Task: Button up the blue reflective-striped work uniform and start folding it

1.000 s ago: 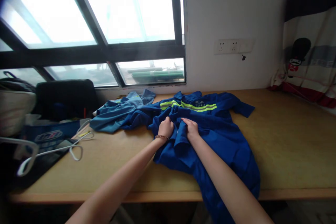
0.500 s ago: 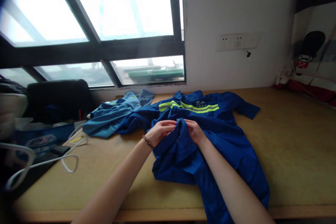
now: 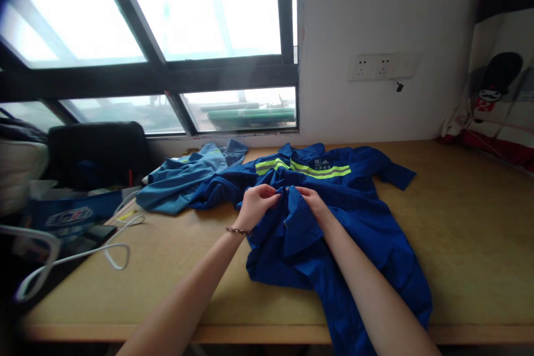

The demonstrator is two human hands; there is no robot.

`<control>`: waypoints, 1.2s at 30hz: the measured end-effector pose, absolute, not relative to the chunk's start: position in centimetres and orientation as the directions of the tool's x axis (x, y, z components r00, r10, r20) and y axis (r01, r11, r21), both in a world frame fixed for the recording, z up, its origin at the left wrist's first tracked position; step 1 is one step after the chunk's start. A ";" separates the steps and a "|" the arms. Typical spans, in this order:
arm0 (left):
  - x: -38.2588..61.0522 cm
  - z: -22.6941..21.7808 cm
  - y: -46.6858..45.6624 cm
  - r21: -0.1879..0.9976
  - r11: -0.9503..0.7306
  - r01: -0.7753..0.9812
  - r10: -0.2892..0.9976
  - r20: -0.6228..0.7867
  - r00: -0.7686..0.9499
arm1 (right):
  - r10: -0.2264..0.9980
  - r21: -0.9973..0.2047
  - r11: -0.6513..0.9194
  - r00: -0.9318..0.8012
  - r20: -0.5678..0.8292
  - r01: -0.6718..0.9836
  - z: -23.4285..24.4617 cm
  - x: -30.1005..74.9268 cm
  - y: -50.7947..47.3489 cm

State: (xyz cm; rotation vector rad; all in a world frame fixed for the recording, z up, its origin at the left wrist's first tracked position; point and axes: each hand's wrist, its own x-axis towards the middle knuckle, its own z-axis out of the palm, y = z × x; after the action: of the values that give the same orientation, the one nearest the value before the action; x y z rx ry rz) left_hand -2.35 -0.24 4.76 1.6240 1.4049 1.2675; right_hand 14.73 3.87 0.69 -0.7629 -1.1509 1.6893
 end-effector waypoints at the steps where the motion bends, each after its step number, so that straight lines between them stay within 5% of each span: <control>1: -2.1 4.8 -0.3 0.951 -0.196 0.240 0.978 0.206 -0.017 | 0.919 -0.927 -0.148 -0.393 -0.001 -0.343 0.9 14.5 3.6; 6: -1.7 5.3 -0.6 0.989 -0.147 -0.017 0.987 0.148 0.063 | 0.919 -0.920 -0.177 -0.394 -0.027 -0.349 1.6 14.2 2.8; 9: -1.9 5.1 -0.7 0.947 -0.238 0.216 0.968 0.248 -0.020 | 0.933 -0.913 -0.173 -0.359 -0.031 -0.369 1.8 14.5 2.7; 12: -2.0 4.8 -0.8 0.783 -0.297 0.547 0.917 0.393 -0.065 | 0.936 -0.908 -0.175 -0.351 -0.034 -0.380 2.2 14.4 2.5; 14: -1.9 4.7 -0.9 0.741 -0.322 0.589 0.907 0.419 -0.032 | 0.922 -0.909 -0.197 -0.383 -0.045 -0.367 2.4 14.0 2.1; 19: -1.6 5.0 -0.9 0.982 -0.159 0.104 0.987 0.161 -0.009 | 0.926 -0.909 -0.197 -0.374 -0.049 -0.368 2.8 13.3 1.6; 23: -1.7 5.4 -0.6 0.989 0.002 -0.151 1.000 0.002 0.030 | 0.937 -0.912 -0.193 -0.345 -0.062 -0.361 2.7 13.5 1.8; 36: -1.2 4.9 -0.7 0.983 -0.164 -0.078 0.985 0.168 0.047 | 0.973 -0.909 -0.073 -0.229 0.026 -0.411 2.8 13.3 1.4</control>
State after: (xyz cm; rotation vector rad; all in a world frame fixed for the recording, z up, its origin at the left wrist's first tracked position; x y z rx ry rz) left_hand -1.24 -0.65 4.87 1.2991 1.0311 1.3242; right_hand 13.26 1.41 2.84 -0.7803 -1.0276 1.5661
